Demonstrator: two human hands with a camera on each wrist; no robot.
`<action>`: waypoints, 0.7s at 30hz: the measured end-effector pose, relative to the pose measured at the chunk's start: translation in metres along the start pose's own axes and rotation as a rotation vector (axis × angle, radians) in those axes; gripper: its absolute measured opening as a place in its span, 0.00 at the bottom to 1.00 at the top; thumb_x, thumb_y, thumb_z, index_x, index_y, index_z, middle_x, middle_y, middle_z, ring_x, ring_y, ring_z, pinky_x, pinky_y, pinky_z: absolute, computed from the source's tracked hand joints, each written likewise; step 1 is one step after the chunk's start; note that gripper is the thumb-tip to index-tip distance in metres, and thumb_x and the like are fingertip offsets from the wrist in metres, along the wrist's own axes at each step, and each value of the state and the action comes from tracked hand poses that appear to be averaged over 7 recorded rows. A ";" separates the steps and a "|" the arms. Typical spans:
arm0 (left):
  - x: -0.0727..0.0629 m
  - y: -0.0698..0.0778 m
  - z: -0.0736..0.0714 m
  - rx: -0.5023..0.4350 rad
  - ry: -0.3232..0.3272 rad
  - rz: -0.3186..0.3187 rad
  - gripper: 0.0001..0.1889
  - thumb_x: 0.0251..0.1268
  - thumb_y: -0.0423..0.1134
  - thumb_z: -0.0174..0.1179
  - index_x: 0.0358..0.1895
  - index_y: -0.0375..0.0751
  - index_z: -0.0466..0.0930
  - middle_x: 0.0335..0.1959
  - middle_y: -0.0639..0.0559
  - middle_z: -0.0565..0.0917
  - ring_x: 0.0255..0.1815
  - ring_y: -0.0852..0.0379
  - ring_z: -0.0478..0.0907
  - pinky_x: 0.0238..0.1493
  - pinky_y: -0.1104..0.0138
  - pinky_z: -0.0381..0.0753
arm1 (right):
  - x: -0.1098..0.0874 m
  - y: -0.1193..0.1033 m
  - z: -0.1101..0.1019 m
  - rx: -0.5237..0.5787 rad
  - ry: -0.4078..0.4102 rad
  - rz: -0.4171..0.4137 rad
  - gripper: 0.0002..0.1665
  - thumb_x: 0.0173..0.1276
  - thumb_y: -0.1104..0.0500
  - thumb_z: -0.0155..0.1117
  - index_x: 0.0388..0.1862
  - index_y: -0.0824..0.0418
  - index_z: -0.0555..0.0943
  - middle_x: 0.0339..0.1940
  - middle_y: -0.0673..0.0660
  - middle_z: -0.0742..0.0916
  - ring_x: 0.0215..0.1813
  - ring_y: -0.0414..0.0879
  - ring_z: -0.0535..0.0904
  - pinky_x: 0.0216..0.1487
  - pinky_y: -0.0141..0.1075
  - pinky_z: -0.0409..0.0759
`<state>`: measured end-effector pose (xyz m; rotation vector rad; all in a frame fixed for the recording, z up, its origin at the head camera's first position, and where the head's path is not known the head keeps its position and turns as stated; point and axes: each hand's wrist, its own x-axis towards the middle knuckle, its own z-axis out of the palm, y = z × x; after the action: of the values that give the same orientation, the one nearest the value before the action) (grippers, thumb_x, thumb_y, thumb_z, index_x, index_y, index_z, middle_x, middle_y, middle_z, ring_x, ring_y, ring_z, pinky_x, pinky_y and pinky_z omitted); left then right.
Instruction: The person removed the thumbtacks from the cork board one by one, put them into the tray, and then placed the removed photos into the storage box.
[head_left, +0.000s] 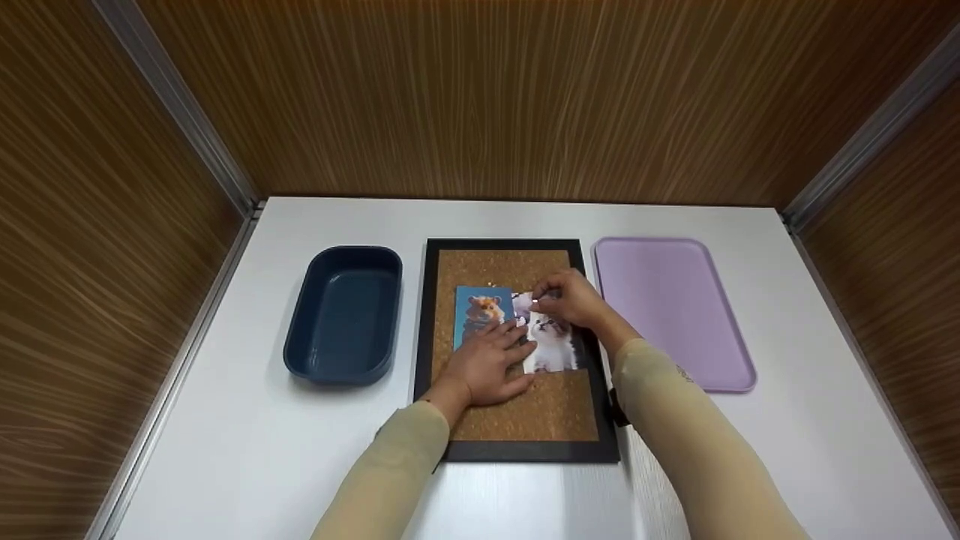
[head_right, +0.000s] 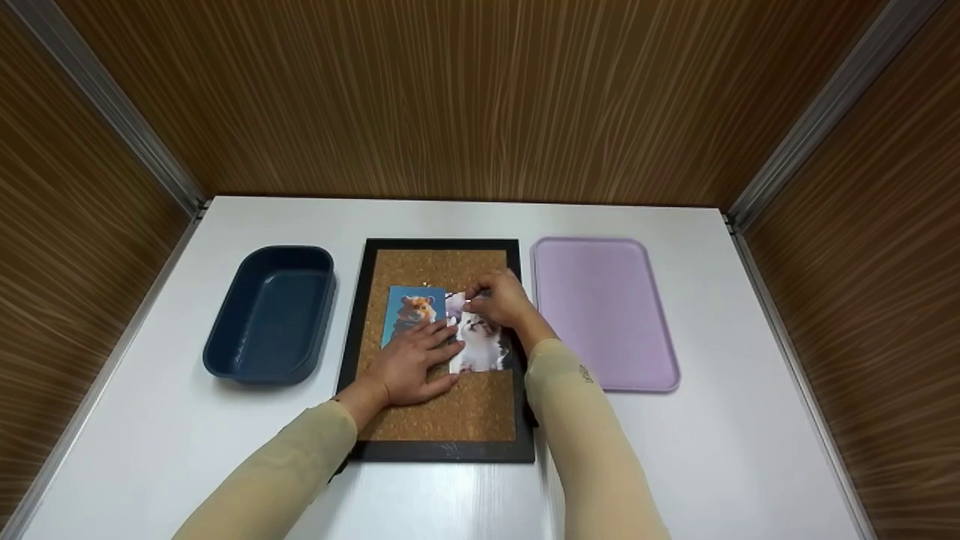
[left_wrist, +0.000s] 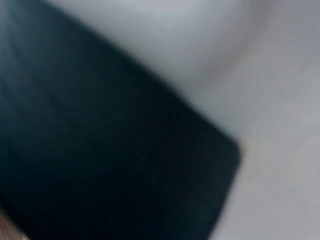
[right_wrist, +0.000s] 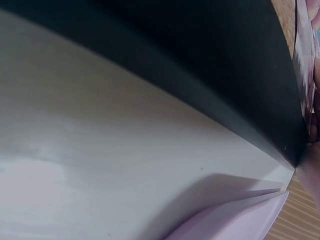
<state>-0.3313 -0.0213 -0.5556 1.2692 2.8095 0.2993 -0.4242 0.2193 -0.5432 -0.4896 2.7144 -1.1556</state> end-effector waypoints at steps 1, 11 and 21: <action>0.000 0.000 0.000 0.001 -0.001 0.001 0.33 0.81 0.67 0.44 0.79 0.57 0.73 0.81 0.52 0.69 0.84 0.50 0.59 0.84 0.54 0.53 | 0.000 0.000 0.000 -0.001 0.000 0.000 0.10 0.63 0.60 0.82 0.37 0.64 0.89 0.44 0.60 0.89 0.54 0.58 0.76 0.62 0.52 0.69; 0.000 0.000 -0.002 0.001 0.007 0.007 0.33 0.81 0.66 0.46 0.79 0.57 0.73 0.81 0.52 0.70 0.83 0.50 0.61 0.84 0.54 0.54 | 0.000 0.001 -0.001 0.023 -0.008 -0.019 0.10 0.64 0.61 0.82 0.40 0.64 0.90 0.47 0.62 0.89 0.59 0.61 0.76 0.67 0.55 0.70; 0.000 0.000 -0.001 -0.012 0.021 0.005 0.33 0.80 0.66 0.47 0.78 0.56 0.74 0.80 0.52 0.70 0.83 0.50 0.62 0.84 0.54 0.55 | 0.002 0.001 -0.002 -0.007 -0.009 -0.038 0.09 0.63 0.60 0.82 0.37 0.63 0.89 0.44 0.60 0.89 0.54 0.59 0.78 0.66 0.55 0.68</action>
<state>-0.3312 -0.0219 -0.5547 1.2779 2.8181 0.3307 -0.4265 0.2207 -0.5429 -0.5475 2.7142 -1.1508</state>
